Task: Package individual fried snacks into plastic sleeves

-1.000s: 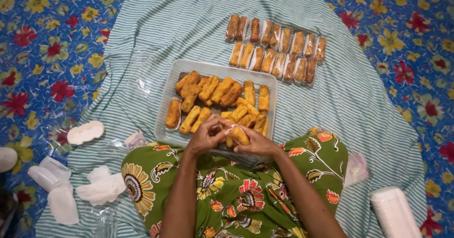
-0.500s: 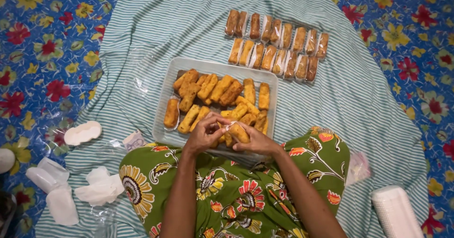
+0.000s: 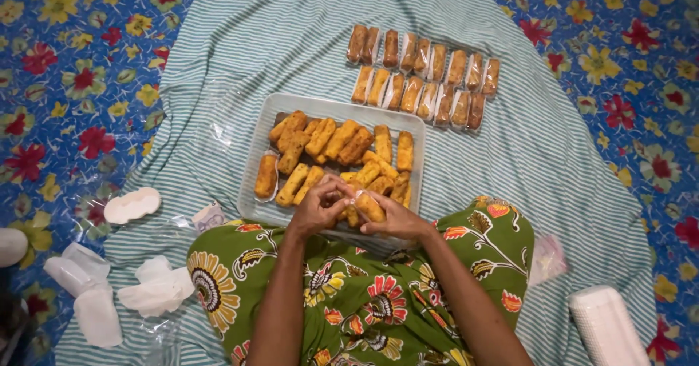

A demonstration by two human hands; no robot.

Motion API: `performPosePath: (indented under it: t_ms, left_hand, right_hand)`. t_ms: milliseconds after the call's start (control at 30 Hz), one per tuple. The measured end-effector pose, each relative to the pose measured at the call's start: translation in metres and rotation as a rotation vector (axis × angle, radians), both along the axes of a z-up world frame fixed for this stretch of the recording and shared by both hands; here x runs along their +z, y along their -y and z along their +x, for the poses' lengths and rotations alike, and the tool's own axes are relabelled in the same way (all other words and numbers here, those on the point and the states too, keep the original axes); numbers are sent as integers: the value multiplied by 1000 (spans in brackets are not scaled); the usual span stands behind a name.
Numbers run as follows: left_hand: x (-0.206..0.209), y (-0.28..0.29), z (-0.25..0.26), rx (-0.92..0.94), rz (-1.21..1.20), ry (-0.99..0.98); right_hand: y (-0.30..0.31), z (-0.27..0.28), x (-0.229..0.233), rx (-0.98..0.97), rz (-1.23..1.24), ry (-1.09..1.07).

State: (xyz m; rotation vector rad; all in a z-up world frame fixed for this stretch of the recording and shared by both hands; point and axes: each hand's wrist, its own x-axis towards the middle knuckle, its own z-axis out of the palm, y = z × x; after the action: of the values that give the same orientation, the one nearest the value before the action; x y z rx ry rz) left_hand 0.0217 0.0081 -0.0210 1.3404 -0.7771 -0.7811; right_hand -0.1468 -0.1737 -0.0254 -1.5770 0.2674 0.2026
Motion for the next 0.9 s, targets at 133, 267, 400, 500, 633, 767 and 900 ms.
performPosePath:
  t_ms: [133,267,400,500,633,767,900]
  left_hand:
    - [-17,-1,3,9,-4,20]
    - [-3,-3,-4,-11,-16,35]
    - [13,-6,-10,7,-14,1]
    - [11,-4,-8,19,-33,2]
    - [-23,-2,-1,52,-19,19]
    - [-34,-1,5,192,3,-20]
    - [-13,6,0,373,27,-46]
  right_hand:
    - [-1,-1,-1,14,14,-21]
    - [-4,-1,18,21,35,-34]
    - [-2,-3,-2,24,62,-44]
    - [-2,3,15,-22,94,-98]
    - [-7,4,33,-70,120,-119]
    - [-11,6,58,-181,168,-114]
    - [-15,12,77,-400,309,-104]
